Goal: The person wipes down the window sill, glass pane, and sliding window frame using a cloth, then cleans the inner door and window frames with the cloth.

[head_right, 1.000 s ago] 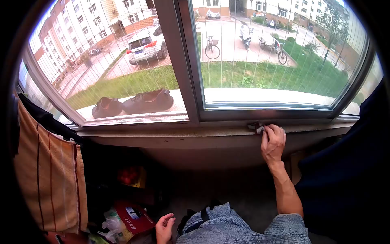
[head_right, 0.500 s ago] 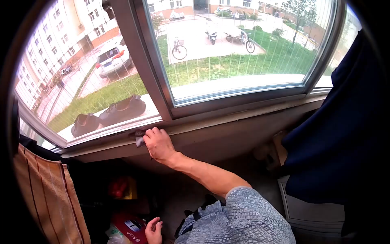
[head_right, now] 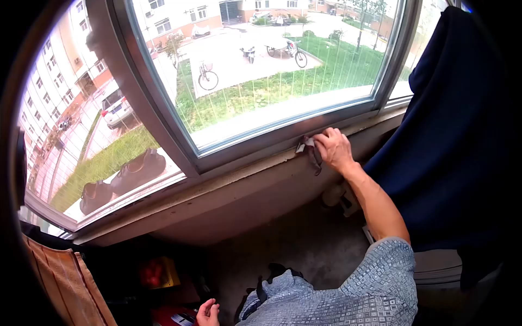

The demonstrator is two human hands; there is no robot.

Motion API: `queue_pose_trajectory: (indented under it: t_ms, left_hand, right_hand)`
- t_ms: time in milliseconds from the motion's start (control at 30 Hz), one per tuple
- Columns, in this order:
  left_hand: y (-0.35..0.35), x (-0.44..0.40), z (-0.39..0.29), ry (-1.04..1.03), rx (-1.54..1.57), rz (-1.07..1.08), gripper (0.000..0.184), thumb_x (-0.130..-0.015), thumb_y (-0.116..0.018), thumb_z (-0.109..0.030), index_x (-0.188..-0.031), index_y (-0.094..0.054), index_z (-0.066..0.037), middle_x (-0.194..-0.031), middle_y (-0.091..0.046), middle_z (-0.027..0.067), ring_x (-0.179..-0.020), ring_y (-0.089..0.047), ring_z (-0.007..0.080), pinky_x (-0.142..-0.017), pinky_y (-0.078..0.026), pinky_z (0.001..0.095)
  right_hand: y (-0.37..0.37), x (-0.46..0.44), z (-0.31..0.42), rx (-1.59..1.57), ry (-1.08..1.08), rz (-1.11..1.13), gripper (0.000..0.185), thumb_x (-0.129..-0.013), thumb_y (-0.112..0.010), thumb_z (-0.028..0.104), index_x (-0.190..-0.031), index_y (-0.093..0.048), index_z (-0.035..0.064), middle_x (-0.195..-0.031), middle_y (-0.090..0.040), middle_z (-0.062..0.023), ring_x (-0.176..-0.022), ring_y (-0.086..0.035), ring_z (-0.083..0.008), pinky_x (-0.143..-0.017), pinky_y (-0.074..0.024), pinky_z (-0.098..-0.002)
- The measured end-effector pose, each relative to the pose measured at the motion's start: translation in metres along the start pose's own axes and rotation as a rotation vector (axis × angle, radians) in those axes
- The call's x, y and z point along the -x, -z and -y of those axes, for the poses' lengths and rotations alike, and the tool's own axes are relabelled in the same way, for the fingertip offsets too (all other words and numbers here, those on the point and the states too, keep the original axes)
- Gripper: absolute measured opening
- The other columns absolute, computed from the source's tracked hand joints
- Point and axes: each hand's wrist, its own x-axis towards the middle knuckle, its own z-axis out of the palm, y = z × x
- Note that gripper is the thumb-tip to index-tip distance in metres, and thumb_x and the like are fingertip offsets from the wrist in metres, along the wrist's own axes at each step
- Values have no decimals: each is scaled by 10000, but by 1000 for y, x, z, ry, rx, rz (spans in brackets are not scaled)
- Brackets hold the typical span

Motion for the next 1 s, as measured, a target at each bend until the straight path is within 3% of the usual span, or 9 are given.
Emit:
queue_pose_trajectory:
  t_ms: [33, 167, 233, 367, 467, 567, 700, 833, 1000]
  left_hand:
    - [0, -2, -8, -6, -9, 8, 289, -1013, -676, -121, -1268, -681, 16, -1186, -723, 98, -1061, -669, 167, -945, -530, 294]
    - [-1, 8, -11, -43, -39, -26, 287, -1015, -674, -130, -1261, -689, 16, -1174, -732, 104, -1059, -673, 172, -955, -522, 297]
    - [1, 17, 0, -4, 11, -55, 289, -1011, -675, -129, -1261, -689, 15, -1169, -735, 103, -1062, -674, 175, -966, -517, 300]
    - [1, 23, -5, 11, -16, -36, 294, -1004, -685, -135, -1261, -694, 9, -1159, -737, 98, -1056, -674, 174, -958, -521, 302]
    - [0, 10, -9, -11, -102, 62, 312, -1000, -682, -126, -1284, -682, 3, -1195, -727, 113, -1090, -663, 177, -969, -519, 310]
    - [-11, -2, -14, -110, -79, 115, 304, -1001, -679, -127, -1274, -685, 6, -1195, -726, 120, -1092, -665, 186, -973, -520, 314]
    - [-24, -26, -29, -182, -162, 244, 297, -1003, -674, -127, -1266, -684, 11, -1209, -721, 127, -1109, -663, 199, -987, -515, 321]
    - [-46, -39, -53, -177, -217, 360, 299, -1005, -665, -133, -1270, -683, 5, -1219, -722, 127, -1132, -659, 212, -1008, -505, 327]
    - [-59, -38, -72, -229, -285, 404, 299, -1008, -659, -137, -1274, -684, -2, -1217, -724, 129, -1134, -660, 221, -1016, -502, 333]
  right_hand:
    - [6, -1, -12, 25, -18, 17, 152, -909, -698, 191, -1041, -752, 136, -996, -638, -80, -975, -629, -314, -829, -535, -435]
    - [-4, 23, -113, 111, -455, -13, 213, -942, -671, 217, -1097, -760, 100, -1033, -700, -153, -981, -676, -357, -834, -552, -441]
    - [-11, 22, -150, -175, -715, -96, 254, -947, -674, 239, -1115, -755, 66, -1030, -746, -184, -955, -708, -359, -841, -550, -436]
    - [-47, 12, -112, -375, -1062, -493, 281, -966, -669, 266, -1104, -751, 35, -1034, -759, -183, -958, -721, -335, -846, -546, -440]
    - [-73, -2, 2, -351, -734, -569, 227, -951, -688, 233, -1002, -737, 18, -993, -712, -198, -931, -686, -355, -814, -537, -444]
    - [-64, -26, 127, -590, -579, -533, 140, -935, -691, 152, -895, -673, 19, -868, -654, -170, -807, -629, -362, -716, -493, -463]
    - [-56, -33, 244, -699, -205, -399, 80, -855, -697, 68, -871, -632, 23, -907, -588, -168, -856, -606, -375, -734, -500, -486]
    - [-52, -35, 269, -634, -62, -358, 80, -876, -697, 62, -893, -628, 25, -913, -566, -128, -859, -608, -321, -718, -520, -429]
    - [-58, -34, 198, -458, 102, -310, 19, -845, -569, 32, -842, -585, 22, -891, -567, -153, -843, -608, -329, -726, -536, -420]
